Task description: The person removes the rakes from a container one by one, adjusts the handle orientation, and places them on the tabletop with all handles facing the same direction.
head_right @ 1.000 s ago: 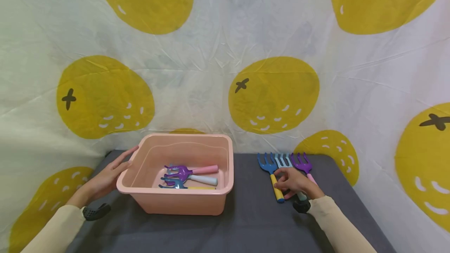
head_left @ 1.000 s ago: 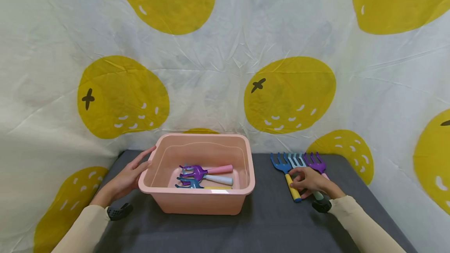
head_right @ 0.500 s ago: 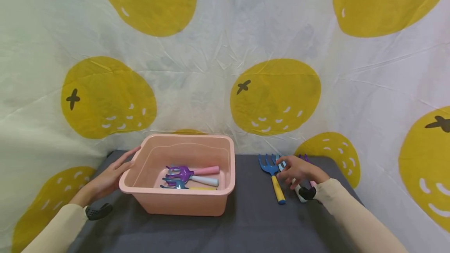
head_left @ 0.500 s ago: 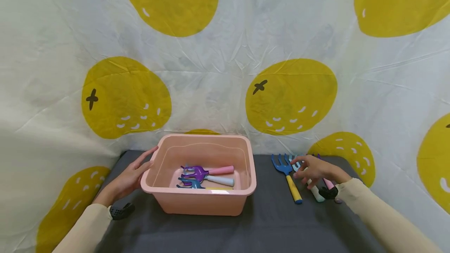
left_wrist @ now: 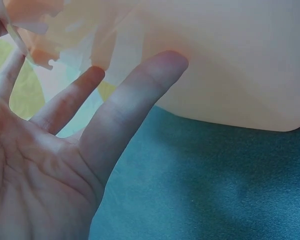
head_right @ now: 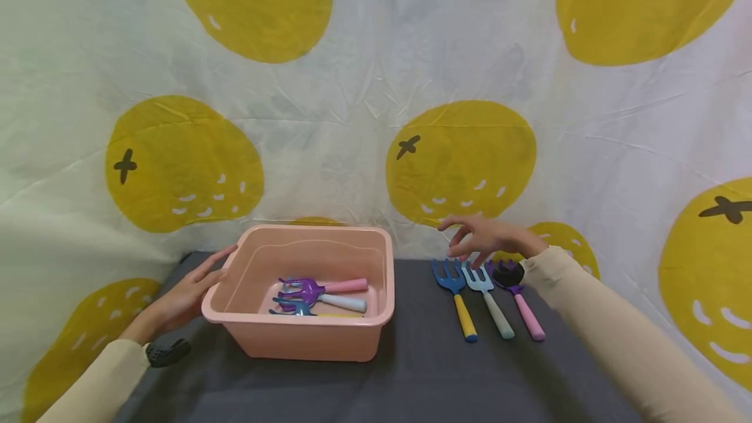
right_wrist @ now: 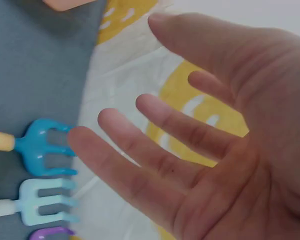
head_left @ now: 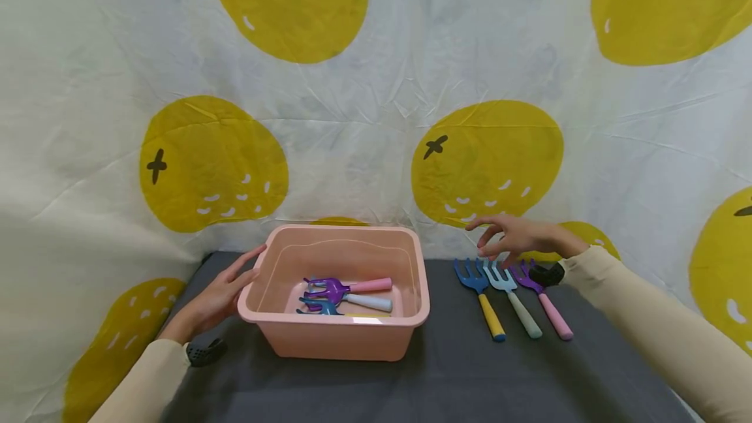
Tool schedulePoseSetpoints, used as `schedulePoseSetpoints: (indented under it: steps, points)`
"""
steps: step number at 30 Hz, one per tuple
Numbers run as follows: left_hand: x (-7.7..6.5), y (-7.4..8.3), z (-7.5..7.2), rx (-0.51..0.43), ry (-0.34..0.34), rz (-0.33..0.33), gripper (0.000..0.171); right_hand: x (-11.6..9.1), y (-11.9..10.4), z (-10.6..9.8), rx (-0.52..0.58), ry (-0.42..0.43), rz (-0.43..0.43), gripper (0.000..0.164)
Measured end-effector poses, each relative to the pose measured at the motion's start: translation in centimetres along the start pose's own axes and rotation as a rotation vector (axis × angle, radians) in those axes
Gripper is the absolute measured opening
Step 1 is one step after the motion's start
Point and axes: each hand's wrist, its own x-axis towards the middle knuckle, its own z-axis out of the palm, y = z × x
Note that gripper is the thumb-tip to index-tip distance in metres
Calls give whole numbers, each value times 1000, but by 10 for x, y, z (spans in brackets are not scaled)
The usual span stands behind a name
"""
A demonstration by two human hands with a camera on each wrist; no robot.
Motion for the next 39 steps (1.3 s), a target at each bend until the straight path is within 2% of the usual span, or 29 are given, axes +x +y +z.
schedulePoseSetpoints:
  steps: [5,11,16,24,33,39]
  points:
    - [1,-1,1,-8,-8,1,69,10,-31,-8,-77,-31,-46,70]
    - [1,-3,0,-16,-1,8,69,26,-64,-8,-133,-18,-102,67]
    - [3,-3,2,-17,8,1,68,41,-79,-5,-154,-18,-108,66]
    - [1,-1,3,-9,14,-3,69,59,-98,4,-182,-64,-138,68]
    - [1,-2,1,-9,20,-2,67,96,-122,37,-206,-159,-203,69]
    - [1,0,3,-17,14,-6,68,127,-128,64,-302,-204,-237,69]
